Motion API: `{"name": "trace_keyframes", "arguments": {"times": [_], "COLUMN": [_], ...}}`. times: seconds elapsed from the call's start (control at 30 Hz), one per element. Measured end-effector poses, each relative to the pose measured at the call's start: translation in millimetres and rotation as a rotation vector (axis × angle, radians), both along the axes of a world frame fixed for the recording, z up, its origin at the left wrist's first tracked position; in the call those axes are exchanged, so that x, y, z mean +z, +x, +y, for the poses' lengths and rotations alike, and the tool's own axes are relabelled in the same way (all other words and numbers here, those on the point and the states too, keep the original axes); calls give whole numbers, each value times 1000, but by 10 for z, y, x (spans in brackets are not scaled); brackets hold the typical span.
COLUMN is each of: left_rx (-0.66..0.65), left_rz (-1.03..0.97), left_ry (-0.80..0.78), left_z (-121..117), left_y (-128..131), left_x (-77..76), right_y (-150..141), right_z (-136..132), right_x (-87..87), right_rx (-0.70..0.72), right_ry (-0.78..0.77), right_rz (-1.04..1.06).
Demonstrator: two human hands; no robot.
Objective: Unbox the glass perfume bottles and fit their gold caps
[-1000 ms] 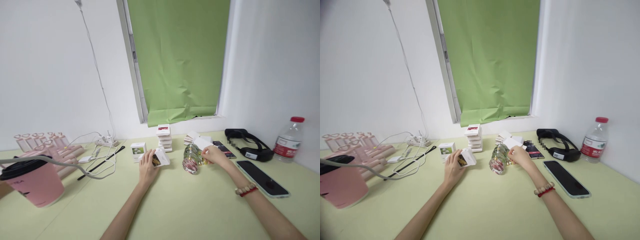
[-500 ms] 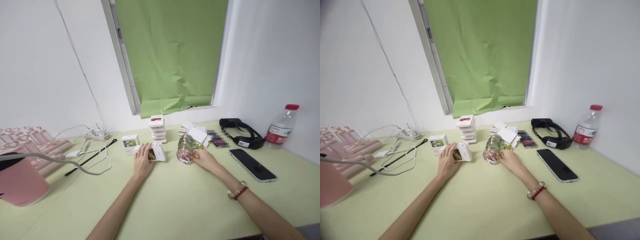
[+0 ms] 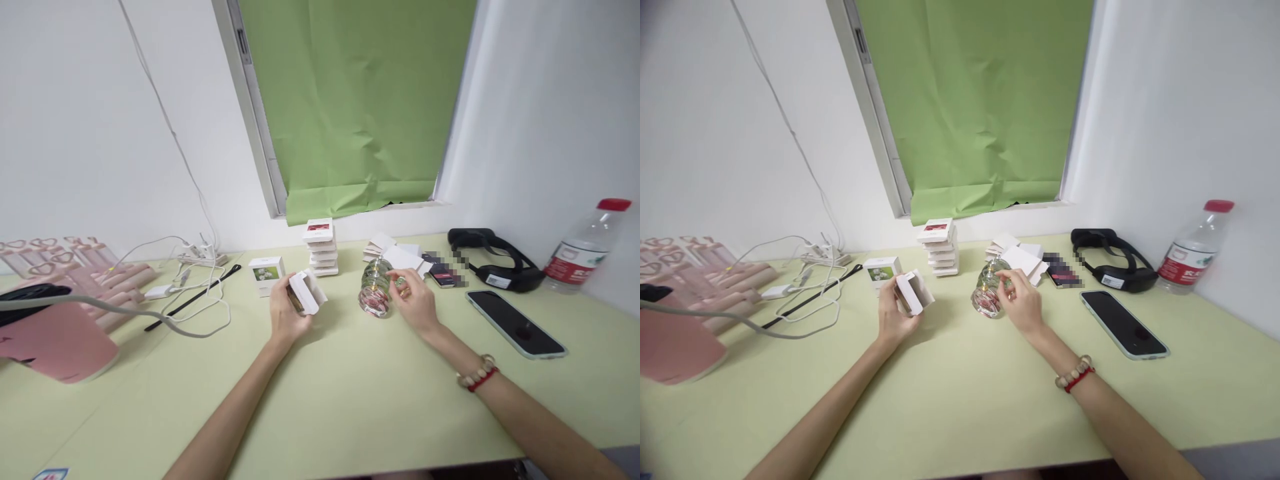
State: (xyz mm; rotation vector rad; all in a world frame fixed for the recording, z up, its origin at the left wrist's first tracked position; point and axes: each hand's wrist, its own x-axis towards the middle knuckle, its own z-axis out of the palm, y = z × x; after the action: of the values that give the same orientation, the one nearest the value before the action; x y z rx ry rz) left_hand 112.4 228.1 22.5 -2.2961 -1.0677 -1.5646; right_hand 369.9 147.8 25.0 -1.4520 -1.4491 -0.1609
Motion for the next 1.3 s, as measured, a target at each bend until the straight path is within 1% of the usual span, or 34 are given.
{"name": "trace_keyframes", "arguments": {"times": [0.07,0.13,0.23,0.3,0.37,0.43,0.53,0.63,0.67,0.73,0.83,0.93,1.07,1.2,1.3], "left_rx": [-70,-141,-201,-203,-193,-190,-193,-168,-166,-198,-241,-196,-165,-187,-221], "left_rz": [-6,30,129,209,268,280,204,153,182,317,525,603,572,488,465], "left_ry": [13,30,89,119,121,122,129,102,90,97,171,209,199,213,231], "left_z": [-38,-84,-160,-208,-242,-259,-270,-294,-306,-328,-342,-328,-301,-307,-335], "left_y": [29,75,155,205,242,265,281,294,298,302,294,285,303,337,368], "left_x": [-6,-12,-21,-29,-40,-51,-69,-84,-88,-92,-92,-93,-111,-128,-134], "right_y": [-120,-250,-428,-512,-555,-566,-559,-553,-551,-545,-540,-555,-578,-576,-578], "right_z": [-47,-100,-168,-196,-208,-208,-200,-192,-189,-182,-177,-191,-230,-222,-179], "right_x": [0,-14,-37,-47,-54,-61,-68,-59,-55,-51,-60,-73,-61,-55,-75], "right_rx": [91,191,315,346,354,345,313,279,278,312,405,470,500,419,393], "right_ry": [158,229,256,231,177,121,74,69,67,50,-4,-67,-112,-131,-93], "right_rz": [-1,-57,-220,-318,-346,-311,-258,-246,-249,-274,-327,-337,-358,-370,-353]}}
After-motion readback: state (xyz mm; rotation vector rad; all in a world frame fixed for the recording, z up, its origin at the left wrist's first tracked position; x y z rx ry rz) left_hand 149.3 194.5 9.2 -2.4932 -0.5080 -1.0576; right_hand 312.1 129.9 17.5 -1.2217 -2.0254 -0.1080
